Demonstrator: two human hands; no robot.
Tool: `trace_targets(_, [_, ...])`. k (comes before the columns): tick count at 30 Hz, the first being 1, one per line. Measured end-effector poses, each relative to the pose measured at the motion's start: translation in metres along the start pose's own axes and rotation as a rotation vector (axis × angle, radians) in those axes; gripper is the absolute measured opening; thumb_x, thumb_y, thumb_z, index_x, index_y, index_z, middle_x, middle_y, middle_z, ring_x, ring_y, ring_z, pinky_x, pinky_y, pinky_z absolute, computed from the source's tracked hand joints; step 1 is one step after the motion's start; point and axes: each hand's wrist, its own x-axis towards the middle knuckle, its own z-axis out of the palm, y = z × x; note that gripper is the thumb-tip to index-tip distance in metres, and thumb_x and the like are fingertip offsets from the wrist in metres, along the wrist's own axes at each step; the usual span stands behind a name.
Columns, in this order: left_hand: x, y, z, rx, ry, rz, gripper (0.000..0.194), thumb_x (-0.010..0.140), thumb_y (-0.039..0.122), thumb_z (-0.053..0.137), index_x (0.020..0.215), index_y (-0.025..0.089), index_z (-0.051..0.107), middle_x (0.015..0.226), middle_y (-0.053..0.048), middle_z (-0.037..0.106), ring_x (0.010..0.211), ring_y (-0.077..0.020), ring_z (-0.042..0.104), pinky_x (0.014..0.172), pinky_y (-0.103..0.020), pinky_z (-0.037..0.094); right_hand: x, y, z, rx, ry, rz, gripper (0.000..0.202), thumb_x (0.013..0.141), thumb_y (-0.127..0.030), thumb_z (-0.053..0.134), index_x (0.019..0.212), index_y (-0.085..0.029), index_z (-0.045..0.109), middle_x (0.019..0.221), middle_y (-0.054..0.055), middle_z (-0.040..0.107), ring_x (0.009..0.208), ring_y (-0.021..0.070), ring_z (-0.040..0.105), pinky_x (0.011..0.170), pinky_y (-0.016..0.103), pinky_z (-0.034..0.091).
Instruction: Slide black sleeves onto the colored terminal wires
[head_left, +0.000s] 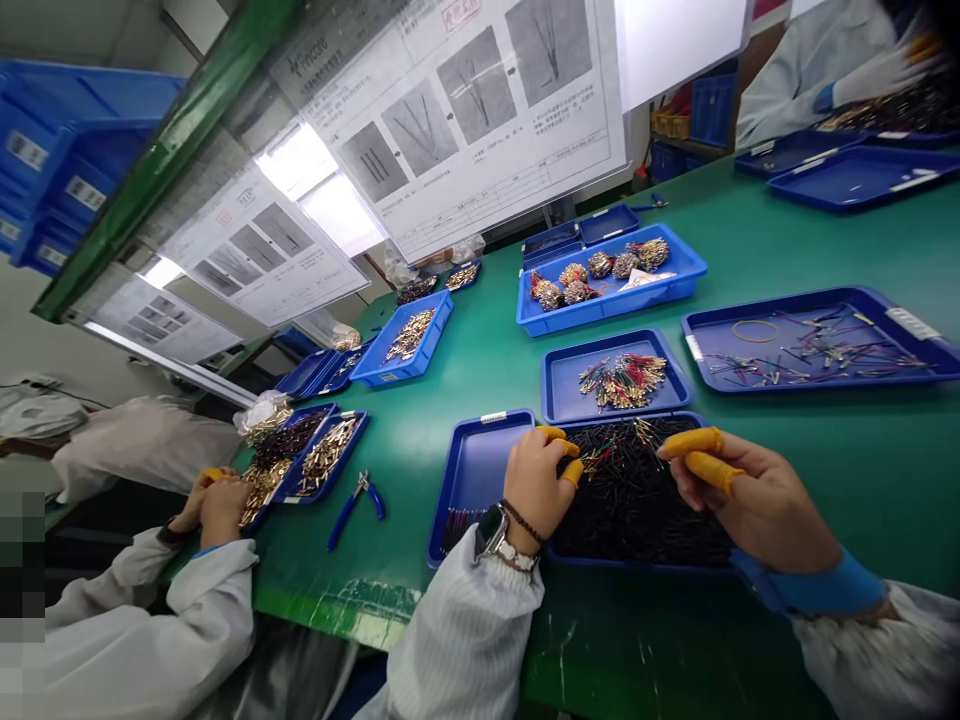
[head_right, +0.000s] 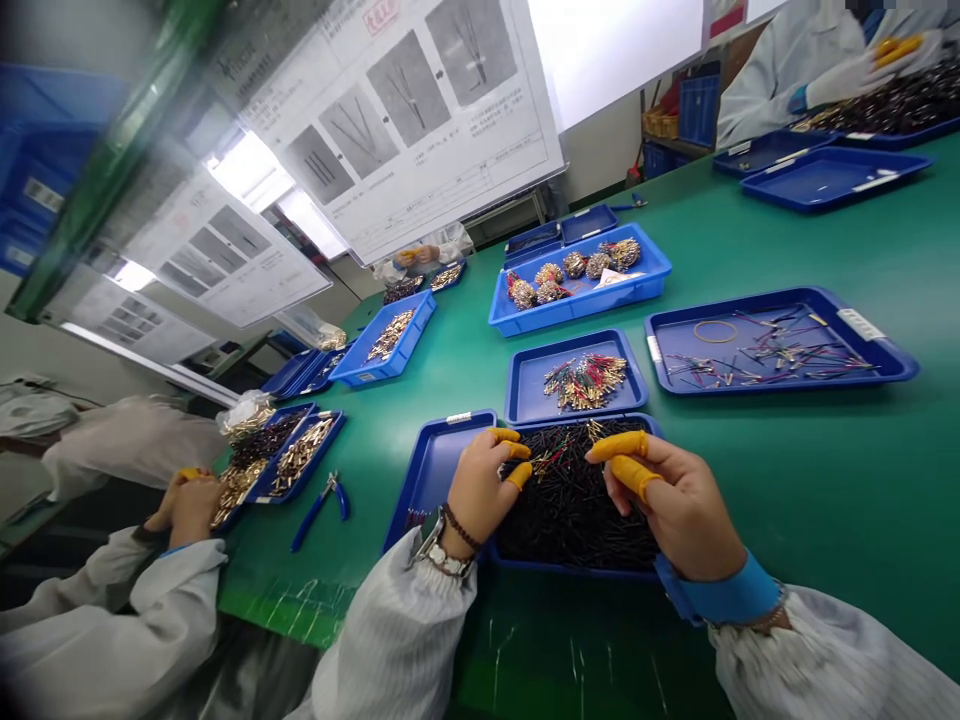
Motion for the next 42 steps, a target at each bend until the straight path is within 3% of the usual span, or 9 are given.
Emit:
trace_targets(6, [0.010,0.001,0.005,0.178,-0.139,0.007,0.014,0.076,0.027,0.064,0.088,0.021,0.063,0.098,-0.004,0.056,0.095,-0.0209,0.052,0.082,-0.034,0.043,0.000,0.000,-0.001,0.022,-0.025,-0.006,0.016,0.075,-0.019,0.057,0.084,-0.018,0.070,0.061,0.002,0.054,0.054,0.0128,0.045,0.046,0.025,0.036])
trace_targets(12, [0.010,0.008,0.000,0.263,-0.171,0.046,0.005,0.080,0.022,0.058,0.084,0.018,0.059,0.095,-0.005,0.056,0.090,-0.0200,0.052,0.077,-0.032,0.043,0.001,0.000,-0.001,0.025,-0.071,-0.026,0.016,0.076,-0.019,0.057,0.085,-0.018,0.069,0.060,0.002,0.054,0.053,0.0126,0.046,0.046,0.025,0.036])
trace_targets(24, [0.017,0.022,-0.044,0.367,-0.197,0.178,0.001,0.080,0.020,0.060,0.078,0.019,0.060,0.086,-0.004,0.060,0.082,-0.0206,0.055,0.074,-0.034,0.040,0.005,0.005,-0.004,-0.021,-0.082,-0.067,0.017,0.076,-0.016,0.053,0.086,-0.016,0.067,0.058,0.000,0.054,0.050,0.0102,0.045,0.046,0.023,0.036])
trace_targets(28, [0.018,0.017,-0.057,0.077,-0.105,0.067,0.005,0.079,0.020,0.059,0.074,0.019,0.059,0.089,-0.003,0.062,0.086,-0.0187,0.057,0.078,-0.031,0.042,0.005,0.002,-0.002,-0.167,-0.157,0.016,0.017,0.078,-0.023,0.052,0.081,-0.015,0.066,0.055,-0.001,0.054,0.041,0.0079,0.043,0.040,0.022,0.036])
trace_targets(31, [0.009,0.024,-0.050,-0.362,0.051,-0.097,0.006,0.080,0.022,0.056,0.081,0.018,0.060,0.090,-0.004,0.064,0.084,-0.0176,0.058,0.075,-0.029,0.045,0.004,0.005,0.007,-0.320,-0.220,0.148,0.018,0.076,-0.030,0.057,0.079,-0.014,0.064,0.058,0.000,0.056,0.037,0.0068,0.042,0.032,0.019,0.031])
trace_targets(33, [0.001,0.036,-0.037,-0.649,0.020,-0.155,0.014,0.082,0.027,0.055,0.087,0.015,0.061,0.085,-0.005,0.065,0.077,-0.0167,0.060,0.072,-0.028,0.047,0.003,0.005,0.013,-0.305,-0.170,0.144,0.022,0.073,-0.033,0.062,0.086,-0.015,0.062,0.068,0.001,0.059,0.040,0.0070,0.045,0.030,0.018,0.031])
trace_targets(35, [-0.005,0.051,-0.022,-0.788,-0.046,-0.187,0.016,0.081,0.028,0.056,0.087,0.014,0.061,0.076,-0.003,0.063,0.073,-0.0159,0.059,0.071,-0.027,0.047,0.003,0.003,0.015,-0.251,-0.099,0.090,0.023,0.072,-0.033,0.063,0.087,-0.016,0.060,0.066,0.000,0.058,0.039,0.0061,0.043,0.031,0.017,0.031])
trace_targets(38, [-0.005,0.070,-0.006,-0.747,-0.065,-0.175,0.018,0.083,0.030,0.054,0.088,0.014,0.060,0.077,-0.003,0.063,0.071,-0.0151,0.058,0.067,-0.025,0.046,0.005,-0.006,0.012,-0.219,-0.037,0.004,0.012,0.073,-0.027,0.062,0.077,-0.016,0.059,0.048,-0.006,0.048,0.034,0.0048,0.035,0.033,0.018,0.027])
trace_targets(42, [0.003,0.080,0.002,-0.520,-0.103,-0.043,0.013,0.083,0.024,0.053,0.081,0.017,0.063,0.077,-0.003,0.065,0.069,-0.0148,0.057,0.061,-0.023,0.043,0.007,-0.020,0.000,-0.250,-0.037,-0.075,0.009,0.072,-0.024,0.064,0.074,-0.016,0.060,0.054,-0.003,0.054,0.040,0.0061,0.040,0.037,0.019,0.030])
